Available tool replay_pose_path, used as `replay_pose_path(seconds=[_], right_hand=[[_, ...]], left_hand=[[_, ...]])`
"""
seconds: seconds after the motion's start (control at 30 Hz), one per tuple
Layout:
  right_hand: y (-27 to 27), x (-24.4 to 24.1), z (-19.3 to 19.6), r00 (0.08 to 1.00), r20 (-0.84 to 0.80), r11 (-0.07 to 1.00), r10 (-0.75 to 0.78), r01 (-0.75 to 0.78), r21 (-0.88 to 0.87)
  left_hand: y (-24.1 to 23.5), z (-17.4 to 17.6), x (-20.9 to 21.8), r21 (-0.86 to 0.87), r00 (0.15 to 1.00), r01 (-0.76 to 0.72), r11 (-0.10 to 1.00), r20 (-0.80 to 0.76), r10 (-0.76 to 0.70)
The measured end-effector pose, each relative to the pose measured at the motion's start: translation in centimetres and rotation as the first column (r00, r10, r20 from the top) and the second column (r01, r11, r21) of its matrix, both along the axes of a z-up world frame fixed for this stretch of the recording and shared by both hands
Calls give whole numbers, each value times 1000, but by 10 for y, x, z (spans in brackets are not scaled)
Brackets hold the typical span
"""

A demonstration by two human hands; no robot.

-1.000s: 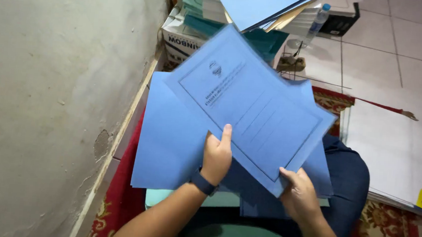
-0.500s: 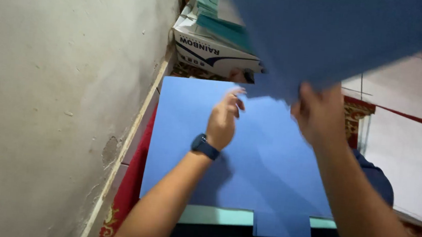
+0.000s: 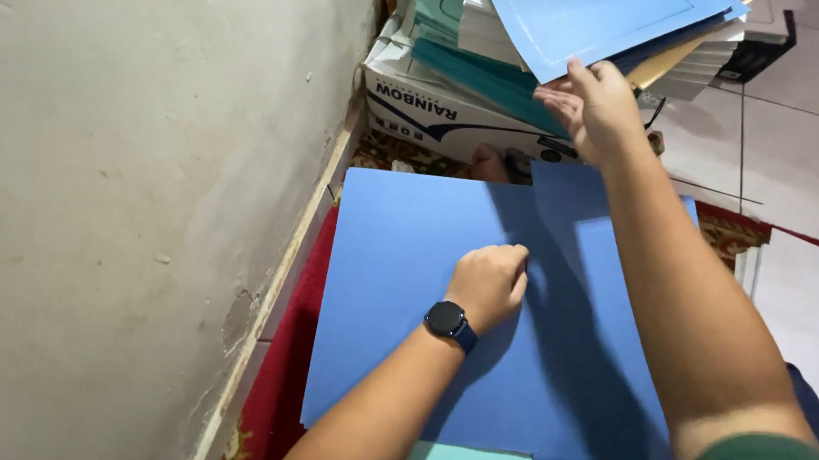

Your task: The person sits on the floor and folds a blue sheet of paper in half by hand. They smooth the crease with their hands and then unfold the paper to reveal the fold line.

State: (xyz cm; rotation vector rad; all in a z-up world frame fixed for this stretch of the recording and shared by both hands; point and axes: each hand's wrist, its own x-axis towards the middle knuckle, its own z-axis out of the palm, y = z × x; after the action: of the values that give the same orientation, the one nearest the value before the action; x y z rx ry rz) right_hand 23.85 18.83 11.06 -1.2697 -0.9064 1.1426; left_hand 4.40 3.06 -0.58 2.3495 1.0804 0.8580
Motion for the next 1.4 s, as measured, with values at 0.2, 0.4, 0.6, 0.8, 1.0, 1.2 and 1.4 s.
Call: replay_pose_path(seconds=[0.2, 0.4, 0.6, 0.8, 1.0, 1.2, 1.4], right_hand=[[-148, 22, -32, 819, 573, 999, 7, -33, 35], [-273, 151, -127, 143, 987, 904, 75, 408, -128], [-311, 152, -154, 491, 870, 874, -39, 439, -209], [-306, 119, -114, 595, 801, 878, -65, 416, -238], [-306, 101, -103, 616, 783, 866, -87, 435, -246], [-308, 105, -119, 460, 887, 869, -36, 453, -200], [-311, 108, -126, 424, 905, 881, -35, 441, -173]], left_hand=[[3, -8, -3, 29, 999, -36, 999, 6, 36], [4, -9, -3, -23, 1000, -29, 999, 11, 29], [1, -10, -2, -40, 999, -40, 998, 9, 40], [4, -9, -11, -67, 999, -48, 997, 10, 49], [2, -5, -12, -69, 999, -41, 997, -12, 41], [0, -2, -11, -16, 999, -48, 999, -19, 47], [-1, -4, -8, 9, 997, -70, 998, -30, 70]])
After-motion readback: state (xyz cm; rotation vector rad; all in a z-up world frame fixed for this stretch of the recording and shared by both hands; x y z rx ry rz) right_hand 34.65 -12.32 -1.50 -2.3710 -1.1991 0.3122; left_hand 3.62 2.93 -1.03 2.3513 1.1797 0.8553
